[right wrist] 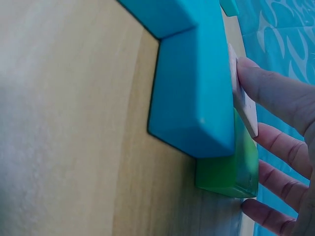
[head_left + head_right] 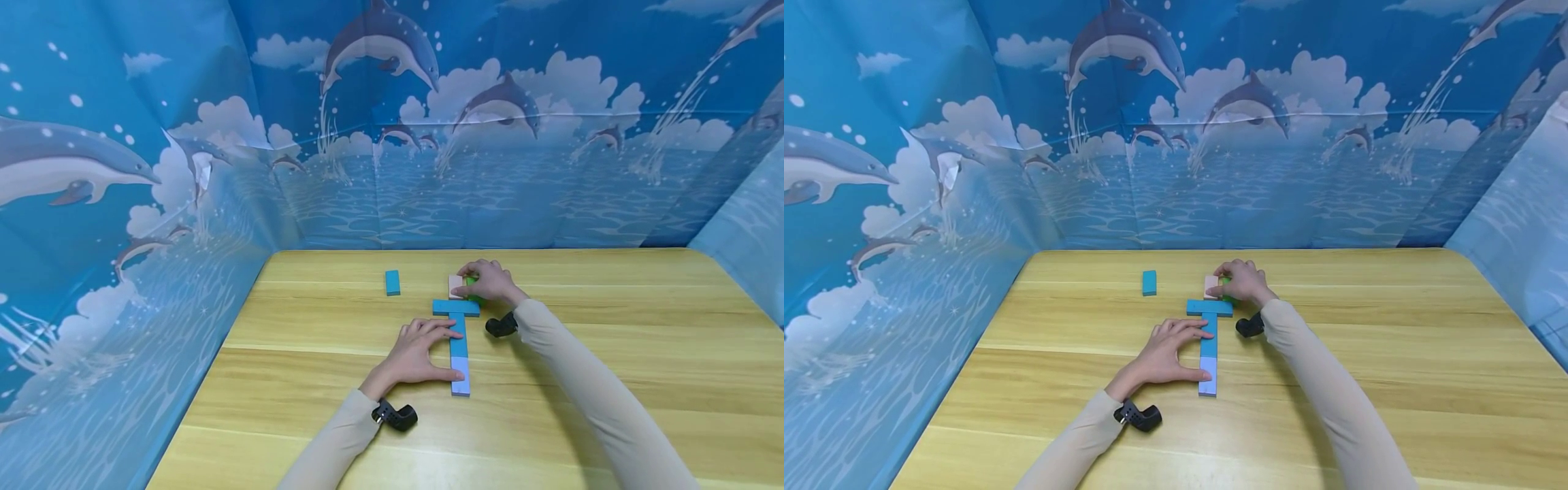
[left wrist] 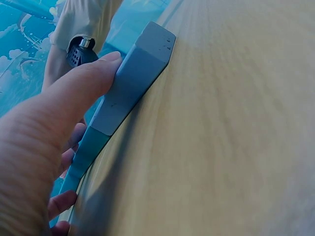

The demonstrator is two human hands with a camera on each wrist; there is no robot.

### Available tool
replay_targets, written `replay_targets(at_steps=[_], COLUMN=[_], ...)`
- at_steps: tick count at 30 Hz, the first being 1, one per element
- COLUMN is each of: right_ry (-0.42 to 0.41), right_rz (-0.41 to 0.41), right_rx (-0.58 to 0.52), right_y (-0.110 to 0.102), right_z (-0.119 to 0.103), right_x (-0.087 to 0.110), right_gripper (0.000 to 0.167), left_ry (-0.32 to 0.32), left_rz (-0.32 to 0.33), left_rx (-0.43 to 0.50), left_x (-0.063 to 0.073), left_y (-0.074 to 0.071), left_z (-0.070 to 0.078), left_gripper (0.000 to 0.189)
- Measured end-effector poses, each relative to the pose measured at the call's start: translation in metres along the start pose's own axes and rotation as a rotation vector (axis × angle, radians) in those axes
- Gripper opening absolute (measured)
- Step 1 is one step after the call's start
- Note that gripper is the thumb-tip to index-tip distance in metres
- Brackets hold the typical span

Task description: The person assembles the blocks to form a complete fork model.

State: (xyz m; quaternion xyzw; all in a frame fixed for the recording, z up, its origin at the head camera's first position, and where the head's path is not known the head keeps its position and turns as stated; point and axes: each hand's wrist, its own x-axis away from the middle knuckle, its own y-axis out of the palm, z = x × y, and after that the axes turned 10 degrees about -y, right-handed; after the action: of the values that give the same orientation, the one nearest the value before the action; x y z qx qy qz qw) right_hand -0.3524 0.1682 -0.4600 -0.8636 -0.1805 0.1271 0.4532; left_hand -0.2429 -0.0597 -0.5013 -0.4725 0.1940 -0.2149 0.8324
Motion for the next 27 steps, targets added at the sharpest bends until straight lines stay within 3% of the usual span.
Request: replay_targets(at_steps=[27], right_ry=[-0.004], right_rz=[0.002], right_rx=[-0.003], right_y=[0.0016], right_z=[-0.0004], right_x=[0.0038], right_gripper=[0.055], left_ry=[-0.004], left_rz=[-0.004], left_rx=[-0.002], left_x=[-0.0007], left_y=[0.0003], left_z=[-0.0008], left_gripper=[0.067])
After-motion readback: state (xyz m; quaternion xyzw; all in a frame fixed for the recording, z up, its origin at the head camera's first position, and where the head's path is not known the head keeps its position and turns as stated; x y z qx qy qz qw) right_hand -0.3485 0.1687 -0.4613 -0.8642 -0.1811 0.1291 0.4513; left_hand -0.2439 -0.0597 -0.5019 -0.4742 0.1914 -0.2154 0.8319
